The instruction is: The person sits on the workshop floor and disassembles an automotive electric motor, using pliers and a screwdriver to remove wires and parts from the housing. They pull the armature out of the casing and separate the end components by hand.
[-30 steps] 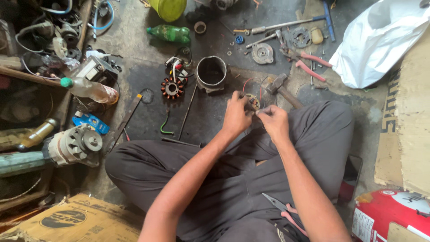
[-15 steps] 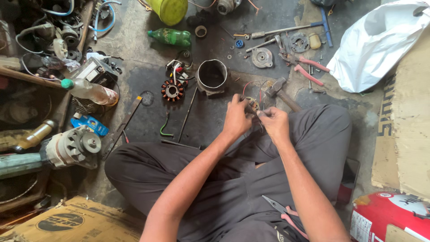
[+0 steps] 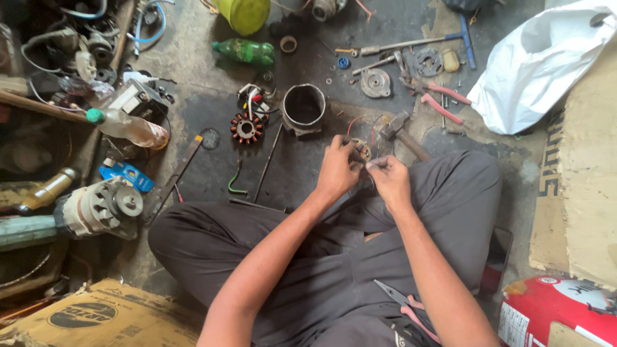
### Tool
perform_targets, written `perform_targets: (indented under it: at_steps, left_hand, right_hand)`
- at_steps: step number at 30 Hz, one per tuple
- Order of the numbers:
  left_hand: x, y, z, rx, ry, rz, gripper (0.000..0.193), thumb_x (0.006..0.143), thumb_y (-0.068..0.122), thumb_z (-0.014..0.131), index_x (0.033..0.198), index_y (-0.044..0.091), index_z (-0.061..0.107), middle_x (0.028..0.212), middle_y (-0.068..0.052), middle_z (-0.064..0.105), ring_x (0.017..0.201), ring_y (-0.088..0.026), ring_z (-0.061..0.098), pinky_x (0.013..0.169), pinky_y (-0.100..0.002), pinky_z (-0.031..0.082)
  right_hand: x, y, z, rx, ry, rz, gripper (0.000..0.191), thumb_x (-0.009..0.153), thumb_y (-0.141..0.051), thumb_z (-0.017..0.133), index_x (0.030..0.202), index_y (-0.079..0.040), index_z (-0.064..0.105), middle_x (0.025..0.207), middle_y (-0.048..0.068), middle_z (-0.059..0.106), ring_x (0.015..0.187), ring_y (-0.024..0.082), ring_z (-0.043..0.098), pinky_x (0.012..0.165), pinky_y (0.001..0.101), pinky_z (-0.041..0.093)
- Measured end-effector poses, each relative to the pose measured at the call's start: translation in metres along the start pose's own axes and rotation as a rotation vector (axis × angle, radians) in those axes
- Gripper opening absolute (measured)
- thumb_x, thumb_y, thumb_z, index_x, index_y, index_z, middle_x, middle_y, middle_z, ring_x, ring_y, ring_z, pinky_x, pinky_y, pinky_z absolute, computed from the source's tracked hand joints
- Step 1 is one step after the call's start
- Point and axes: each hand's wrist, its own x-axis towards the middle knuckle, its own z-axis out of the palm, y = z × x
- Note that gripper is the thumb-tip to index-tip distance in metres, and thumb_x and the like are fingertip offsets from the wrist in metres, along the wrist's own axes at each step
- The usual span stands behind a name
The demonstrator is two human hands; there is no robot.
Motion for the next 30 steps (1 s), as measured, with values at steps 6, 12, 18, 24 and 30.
perform_targets:
  at_steps: [6, 12, 18, 24, 30]
  left_hand:
    - [0.001, 0.001, 0.003, 0.023, -0.024, -0.073, 0.032, 0.068, -0.002, 0.074, 0.1, 0.002, 0.072, 0.123, -0.015, 0.058, 0.106, -0.041, 0.058, 0.091, -0.047, 0.052]
    - [0.003, 0.005, 0.009, 0.054, -0.011, -0.09, 0.038, 0.067, -0.002, 0.074, 0.105, 0.003, 0.073, 0.123, -0.015, 0.057, 0.105, -0.042, 0.056, 0.09, -0.047, 0.052]
    - [-0.011, 0.005, -0.006, 0.03, -0.013, 0.068, 0.027, 0.074, 0.005, 0.075, 0.101, 0.006, 0.074, 0.133, -0.016, 0.06, 0.113, -0.042, 0.06, 0.095, -0.046, 0.052]
    - [-0.025, 0.0, -0.07, 0.079, 0.05, 0.124, 0.032, 0.075, 0.014, 0.081, 0.104, 0.003, 0.072, 0.129, -0.017, 0.063, 0.117, -0.038, 0.061, 0.099, -0.044, 0.05]
    - [0.002, -0.04, -0.155, 0.002, 0.351, -0.017, 0.019, 0.079, 0.017, 0.081, 0.084, 0.002, 0.071, 0.098, -0.01, 0.071, 0.09, -0.024, 0.069, 0.081, -0.035, 0.054]
  right_hand:
    - [0.002, 0.006, -0.002, 0.024, -0.003, 0.024, 0.007, 0.09, -0.001, 0.073, 0.092, 0.001, 0.066, 0.089, 0.005, 0.073, 0.079, 0.007, 0.068, 0.071, 0.0212, 0.054]
    - [0.004, 0.012, -0.002, 0.031, 0.011, -0.005, 0.008, 0.092, 0.0, 0.072, 0.092, 0.002, 0.064, 0.088, 0.005, 0.071, 0.078, 0.008, 0.066, 0.07, 0.0218, 0.052]
    - [0.005, 0.029, -0.009, -0.173, 0.073, -0.031, 0.033, 0.09, -0.009, 0.076, 0.114, 0.0, 0.054, 0.105, 0.009, 0.067, 0.089, 0.009, 0.067, 0.072, 0.0223, 0.055]
    - [0.002, 0.052, -0.023, -0.267, 0.162, -0.34, 0.047, 0.088, -0.006, 0.08, 0.123, 0.004, 0.049, 0.117, 0.011, 0.054, 0.088, 0.014, 0.064, 0.077, 0.0269, 0.054]
    - [0.017, 0.071, -0.048, -0.236, 0.179, -0.143, 0.032, 0.094, -0.004, 0.076, 0.121, 0.003, 0.059, 0.098, 0.009, 0.064, 0.082, 0.012, 0.056, 0.072, 0.0251, 0.046]
